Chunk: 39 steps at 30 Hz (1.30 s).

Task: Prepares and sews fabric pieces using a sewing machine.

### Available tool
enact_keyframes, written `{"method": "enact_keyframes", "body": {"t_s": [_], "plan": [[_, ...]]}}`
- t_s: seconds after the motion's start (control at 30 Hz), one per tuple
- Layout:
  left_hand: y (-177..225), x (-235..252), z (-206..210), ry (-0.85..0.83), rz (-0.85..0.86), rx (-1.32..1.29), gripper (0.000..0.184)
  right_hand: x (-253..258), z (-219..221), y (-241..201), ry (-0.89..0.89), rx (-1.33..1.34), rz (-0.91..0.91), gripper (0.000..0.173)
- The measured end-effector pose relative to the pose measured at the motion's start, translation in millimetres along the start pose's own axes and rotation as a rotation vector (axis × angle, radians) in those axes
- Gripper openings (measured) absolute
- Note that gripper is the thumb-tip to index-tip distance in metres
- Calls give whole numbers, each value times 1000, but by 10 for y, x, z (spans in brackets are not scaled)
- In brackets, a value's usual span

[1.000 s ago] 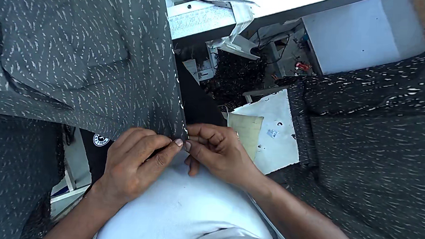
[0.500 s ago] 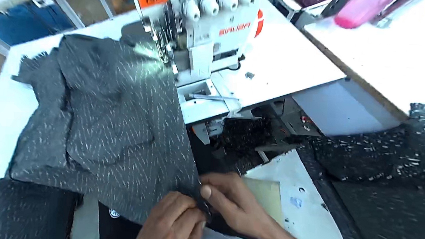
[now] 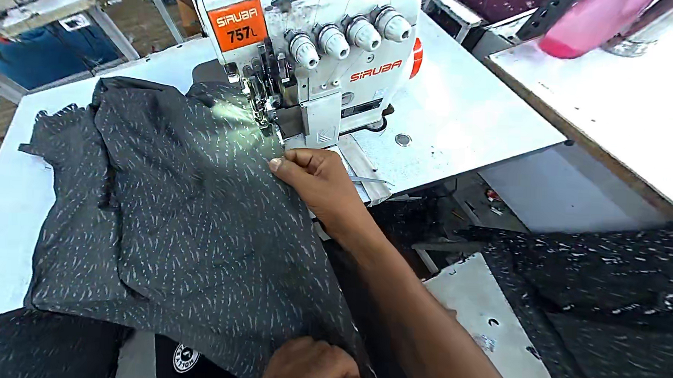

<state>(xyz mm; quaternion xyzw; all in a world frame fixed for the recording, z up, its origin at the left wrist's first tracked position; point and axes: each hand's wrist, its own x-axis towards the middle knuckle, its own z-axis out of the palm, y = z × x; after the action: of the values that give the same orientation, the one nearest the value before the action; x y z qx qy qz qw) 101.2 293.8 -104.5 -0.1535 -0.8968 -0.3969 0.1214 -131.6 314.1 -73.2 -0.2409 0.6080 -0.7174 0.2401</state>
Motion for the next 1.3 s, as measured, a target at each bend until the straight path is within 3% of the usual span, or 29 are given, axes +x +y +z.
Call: {"method": "enact_keyframes", "body": {"t_s": [0.17,0.5,0.6,0.8,0.9,0.97,1.03,1.07,1.1,1.13,1.17,1.23,1.3], "plan": [[-120,68,-41,53,-53,44,11,36,17,73,102,-23,-58,19],[-585,364,-244,209,-46,140,12,-109,72,91,138,32,-59,15],[-513,369,-266,193,-42,179,12,-361,35,160,48,-45,-52,18],[-636,316,-242,131,-116,153,16,-712,-88,405,-119,42,104,22],[-512,343,-660,122,-177,208,26,-904,-163,472,-149,-7,108,25],[-660,358,-1168,248,-364,267,42,-993,-230,516,-175,20,112,25],[-1042,392,-1617,260,-595,331,64,-1011,-236,545,-187,44,146,24],[-1243,418,-1740,246,-666,327,61,-997,-216,558,-191,54,171,23],[-1398,461,-1813,243,-697,301,46,-972,-194,578,-193,60,184,23],[-1455,515,-1876,258,-692,289,26,-960,-176,598,-187,57,188,23],[-1425,570,-1959,318,-646,318,18,-969,-167,603,-174,52,177,24],[-1255,704,-2202,471,-515,430,27,-1026,-156,551,-139,82,146,22],[-1092,859,-2321,449,-465,594,51,-1065,-151,515,-130,122,142,21]]}}
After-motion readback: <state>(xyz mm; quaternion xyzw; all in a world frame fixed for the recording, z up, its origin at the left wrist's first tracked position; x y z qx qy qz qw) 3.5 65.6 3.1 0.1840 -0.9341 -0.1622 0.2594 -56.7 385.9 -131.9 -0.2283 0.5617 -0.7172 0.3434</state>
